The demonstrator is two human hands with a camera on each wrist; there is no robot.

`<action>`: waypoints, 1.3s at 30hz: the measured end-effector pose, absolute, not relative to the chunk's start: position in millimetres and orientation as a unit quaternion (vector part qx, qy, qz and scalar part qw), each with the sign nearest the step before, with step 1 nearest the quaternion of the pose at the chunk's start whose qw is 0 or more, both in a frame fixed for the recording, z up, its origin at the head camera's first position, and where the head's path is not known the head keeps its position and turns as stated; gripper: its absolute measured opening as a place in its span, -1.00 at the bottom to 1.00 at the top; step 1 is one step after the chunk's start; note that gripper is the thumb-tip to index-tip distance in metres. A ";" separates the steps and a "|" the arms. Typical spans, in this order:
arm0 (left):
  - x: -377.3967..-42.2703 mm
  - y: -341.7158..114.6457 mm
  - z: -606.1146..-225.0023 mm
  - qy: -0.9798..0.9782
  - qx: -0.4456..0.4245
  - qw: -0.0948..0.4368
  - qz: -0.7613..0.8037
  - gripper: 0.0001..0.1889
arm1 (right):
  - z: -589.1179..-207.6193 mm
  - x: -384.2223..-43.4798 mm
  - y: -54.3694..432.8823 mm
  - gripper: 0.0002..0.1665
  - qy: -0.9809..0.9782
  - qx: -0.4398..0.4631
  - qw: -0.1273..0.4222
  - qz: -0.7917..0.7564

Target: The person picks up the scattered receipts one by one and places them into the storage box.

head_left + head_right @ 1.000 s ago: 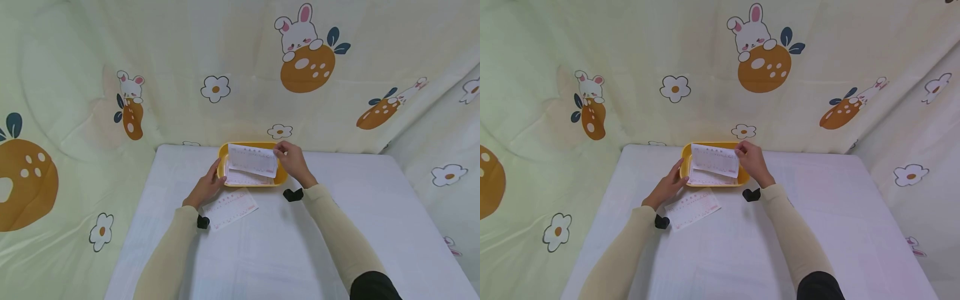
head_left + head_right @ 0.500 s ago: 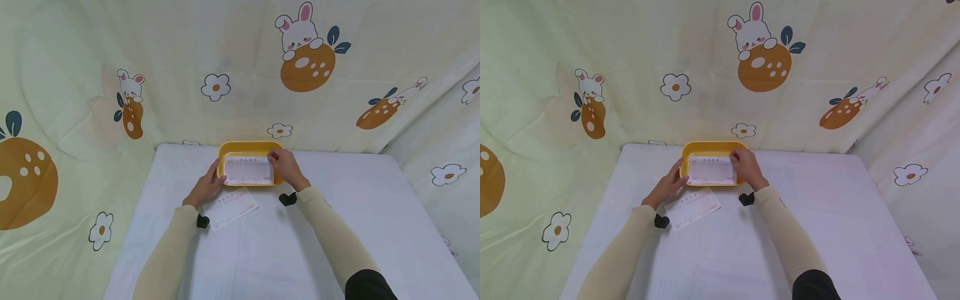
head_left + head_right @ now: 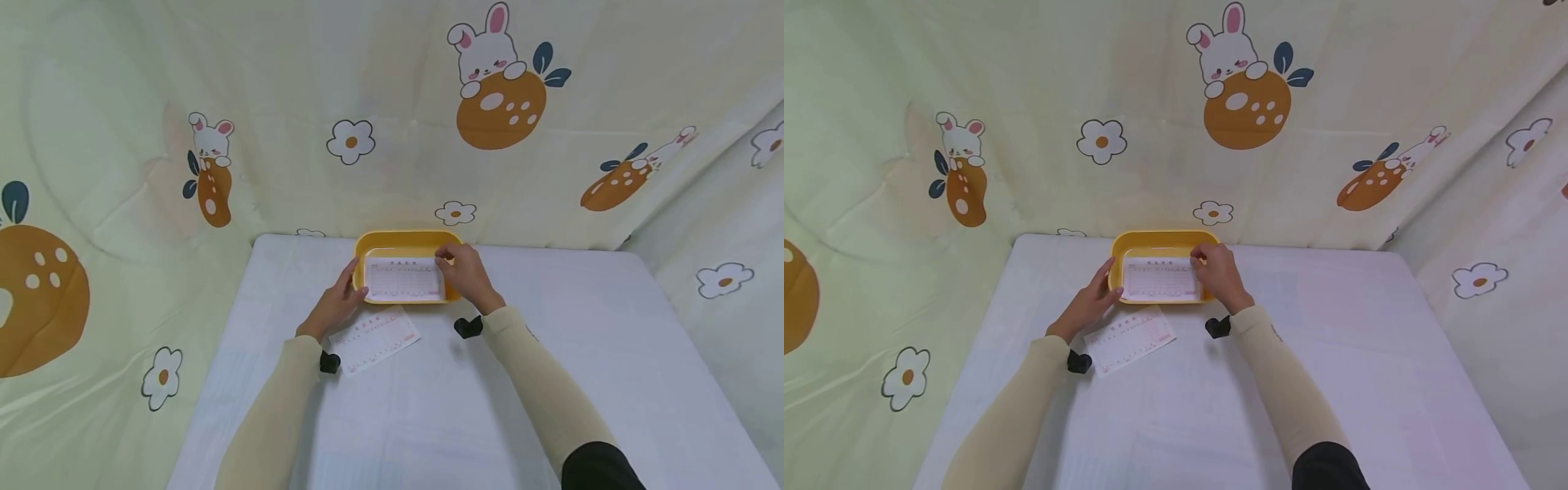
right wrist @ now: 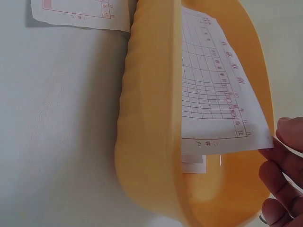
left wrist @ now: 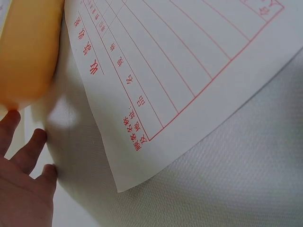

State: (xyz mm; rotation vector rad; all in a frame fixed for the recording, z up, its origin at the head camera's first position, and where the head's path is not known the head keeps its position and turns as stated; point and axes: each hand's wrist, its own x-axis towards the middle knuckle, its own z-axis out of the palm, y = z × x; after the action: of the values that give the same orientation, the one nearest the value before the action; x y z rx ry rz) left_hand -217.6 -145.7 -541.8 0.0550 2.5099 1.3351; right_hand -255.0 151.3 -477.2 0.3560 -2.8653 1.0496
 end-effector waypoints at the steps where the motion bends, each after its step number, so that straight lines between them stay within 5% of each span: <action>1: -217.5 -145.8 -541.6 0.873 0.020 0.149 0.464 -0.14 | -477.3 -254.7 151.5 -0.79 -0.932 0.116 0.037 0.342; 27: -218.3 -143.2 -538.9 0.876 0.003 0.157 0.457 -0.13 | -467.7 -232.0 160.2 -0.77 -0.911 0.126 0.121 0.373; 39: -219.2 -141.6 -540.6 0.879 -0.002 0.160 0.450 -0.13 | -465.0 -202.6 149.9 -0.81 -0.898 0.152 0.119 0.394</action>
State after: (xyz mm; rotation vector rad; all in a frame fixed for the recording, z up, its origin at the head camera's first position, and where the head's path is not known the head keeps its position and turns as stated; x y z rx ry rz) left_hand -219.2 -141.6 -540.6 -0.0047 2.5109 1.2856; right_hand -202.6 149.9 -465.0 0.4441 -2.6262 1.1527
